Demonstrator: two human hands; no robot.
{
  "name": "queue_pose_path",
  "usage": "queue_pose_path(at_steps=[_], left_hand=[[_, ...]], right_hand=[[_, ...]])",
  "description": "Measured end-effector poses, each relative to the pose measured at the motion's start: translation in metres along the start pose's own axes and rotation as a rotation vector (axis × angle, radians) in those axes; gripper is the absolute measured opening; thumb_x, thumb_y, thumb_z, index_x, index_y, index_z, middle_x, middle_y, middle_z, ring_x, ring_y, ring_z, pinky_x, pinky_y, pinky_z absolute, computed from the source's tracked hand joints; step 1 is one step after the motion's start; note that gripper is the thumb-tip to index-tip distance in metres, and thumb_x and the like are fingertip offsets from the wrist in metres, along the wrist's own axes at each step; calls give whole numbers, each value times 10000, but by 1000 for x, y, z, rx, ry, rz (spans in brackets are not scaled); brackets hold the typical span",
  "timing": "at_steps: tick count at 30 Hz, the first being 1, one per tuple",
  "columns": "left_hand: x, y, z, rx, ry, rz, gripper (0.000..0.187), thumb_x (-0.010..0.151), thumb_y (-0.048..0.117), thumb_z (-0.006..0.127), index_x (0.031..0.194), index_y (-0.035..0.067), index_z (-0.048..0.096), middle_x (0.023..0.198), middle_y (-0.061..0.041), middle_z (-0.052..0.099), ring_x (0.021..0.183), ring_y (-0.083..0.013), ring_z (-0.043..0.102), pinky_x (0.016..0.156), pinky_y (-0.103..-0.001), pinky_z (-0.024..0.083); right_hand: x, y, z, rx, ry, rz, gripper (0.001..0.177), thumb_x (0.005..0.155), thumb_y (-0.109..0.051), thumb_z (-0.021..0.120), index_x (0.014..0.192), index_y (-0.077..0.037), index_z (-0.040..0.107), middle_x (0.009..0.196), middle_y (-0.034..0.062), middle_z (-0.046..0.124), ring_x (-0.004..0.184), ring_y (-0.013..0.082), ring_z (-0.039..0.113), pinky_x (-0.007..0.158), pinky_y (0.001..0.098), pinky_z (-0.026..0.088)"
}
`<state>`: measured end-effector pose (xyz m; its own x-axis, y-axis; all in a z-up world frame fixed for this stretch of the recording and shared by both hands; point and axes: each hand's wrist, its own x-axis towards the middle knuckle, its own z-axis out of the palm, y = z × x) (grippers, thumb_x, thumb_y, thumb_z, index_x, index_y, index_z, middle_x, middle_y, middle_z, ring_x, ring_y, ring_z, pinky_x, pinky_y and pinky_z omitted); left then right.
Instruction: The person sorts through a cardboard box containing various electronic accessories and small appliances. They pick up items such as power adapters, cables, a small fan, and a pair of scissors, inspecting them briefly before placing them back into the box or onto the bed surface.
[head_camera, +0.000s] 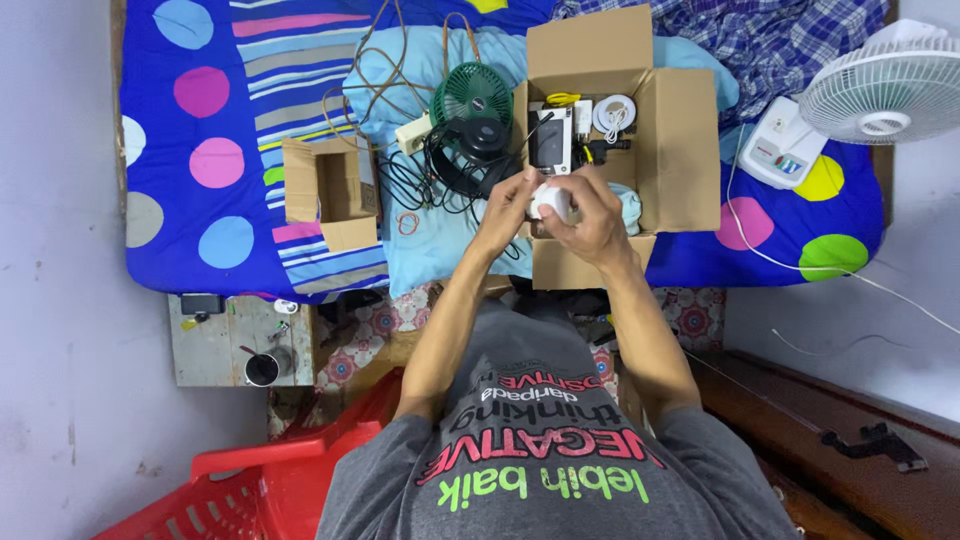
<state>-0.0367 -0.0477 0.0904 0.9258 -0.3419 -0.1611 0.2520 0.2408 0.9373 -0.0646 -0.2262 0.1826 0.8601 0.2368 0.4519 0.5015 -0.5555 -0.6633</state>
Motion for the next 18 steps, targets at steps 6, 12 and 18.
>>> queue_pose_path(at_steps=[6, 12, 18], left_hand=[[-19, 60, 16, 248, 167, -9, 556, 1126, 481, 436, 1093, 6, 724, 690, -56, 630, 568, -181, 624, 512, -400, 511], [-16, 71, 6, 423, 258, 13, 818, 1137, 574, 304, 665, 28, 689, 523, -72, 629, 506, -143, 669, 556, -388, 526], [0, 51, 8, 239, 406, 125, 631, 1126, 413, 514, 681, -16, 641, 574, -44, 598, 576, -94, 521, 523, -382, 405]], right_hand=[[15, -5, 14, 53, 54, -109, 381, 1064, -296, 773, 1250, 4, 628, 1114, 163, 651, 967, 331, 690, 822, 439, 577], [24, -6, 26, 54, 87, -112, 355, 1080, -331, 726, 1185, 0, 649, 1037, 176, 675, 902, 334, 711, 758, 436, 583], [40, -21, 34, 31, 223, -86, 287, 1066, -275, 688, 1102, 8, 670, 957, 166, 680, 812, 307, 710, 701, 422, 564]])
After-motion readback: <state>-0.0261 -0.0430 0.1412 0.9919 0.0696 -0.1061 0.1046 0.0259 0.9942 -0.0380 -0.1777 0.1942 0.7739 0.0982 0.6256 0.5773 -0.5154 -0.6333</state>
